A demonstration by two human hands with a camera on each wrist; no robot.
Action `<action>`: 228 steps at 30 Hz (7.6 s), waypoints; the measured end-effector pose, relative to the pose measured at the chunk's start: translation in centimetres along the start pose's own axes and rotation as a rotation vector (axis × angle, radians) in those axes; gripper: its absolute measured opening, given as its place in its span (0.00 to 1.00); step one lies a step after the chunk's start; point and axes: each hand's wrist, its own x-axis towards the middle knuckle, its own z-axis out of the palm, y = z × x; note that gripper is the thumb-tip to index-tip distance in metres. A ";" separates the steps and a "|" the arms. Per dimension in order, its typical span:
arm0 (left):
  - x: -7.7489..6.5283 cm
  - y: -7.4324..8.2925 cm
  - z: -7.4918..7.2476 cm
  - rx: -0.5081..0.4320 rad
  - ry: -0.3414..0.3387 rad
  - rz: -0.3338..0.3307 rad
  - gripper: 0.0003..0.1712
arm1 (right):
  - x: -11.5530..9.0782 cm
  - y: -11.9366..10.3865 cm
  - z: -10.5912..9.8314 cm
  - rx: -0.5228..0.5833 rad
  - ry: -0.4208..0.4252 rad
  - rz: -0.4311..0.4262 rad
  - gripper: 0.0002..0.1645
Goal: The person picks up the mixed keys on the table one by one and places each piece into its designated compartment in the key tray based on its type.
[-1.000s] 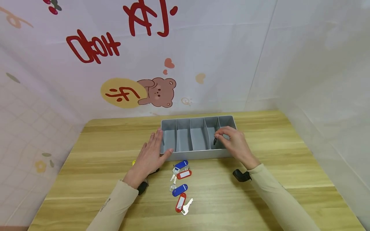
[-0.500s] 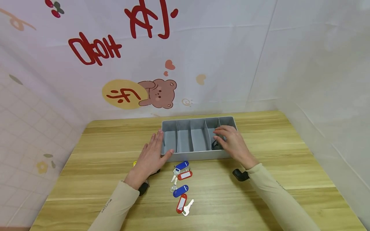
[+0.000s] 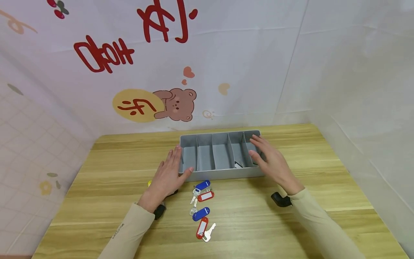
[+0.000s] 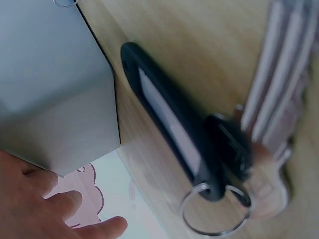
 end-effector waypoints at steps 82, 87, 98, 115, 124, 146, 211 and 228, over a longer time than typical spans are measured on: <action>-7.4 -8.4 -3.7 -0.363 -0.165 0.145 0.20 | -3.3 3.3 -1.4 -0.080 -0.251 0.061 0.46; -7.3 -8.6 -3.4 -0.340 -0.162 0.158 0.18 | -3.3 3.4 -1.5 -0.092 -0.237 0.044 0.46; -7.2 -9.0 -3.0 -0.329 -0.174 0.174 0.14 | -3.3 3.4 -1.6 -0.091 -0.260 0.060 0.46; -7.2 -8.8 -2.9 -0.272 -0.138 0.257 0.10 | -3.3 3.5 -1.4 -0.092 -0.261 0.063 0.46; -7.5 -7.9 -3.5 -0.339 -0.032 0.262 0.09 | -3.4 3.6 -1.2 -0.081 -0.254 0.068 0.46; -6.7 -3.5 -4.8 -0.449 0.202 0.258 0.12 | -3.5 3.4 -1.2 -0.060 -0.252 0.086 0.47; 5.1 14.3 -0.3 -0.759 0.349 0.534 0.07 | -3.5 3.9 -0.7 -0.019 -0.208 0.104 0.46; 7.5 15.3 2.6 -0.680 0.264 0.406 0.06 | -3.5 3.8 -0.6 -0.026 -0.206 0.105 0.46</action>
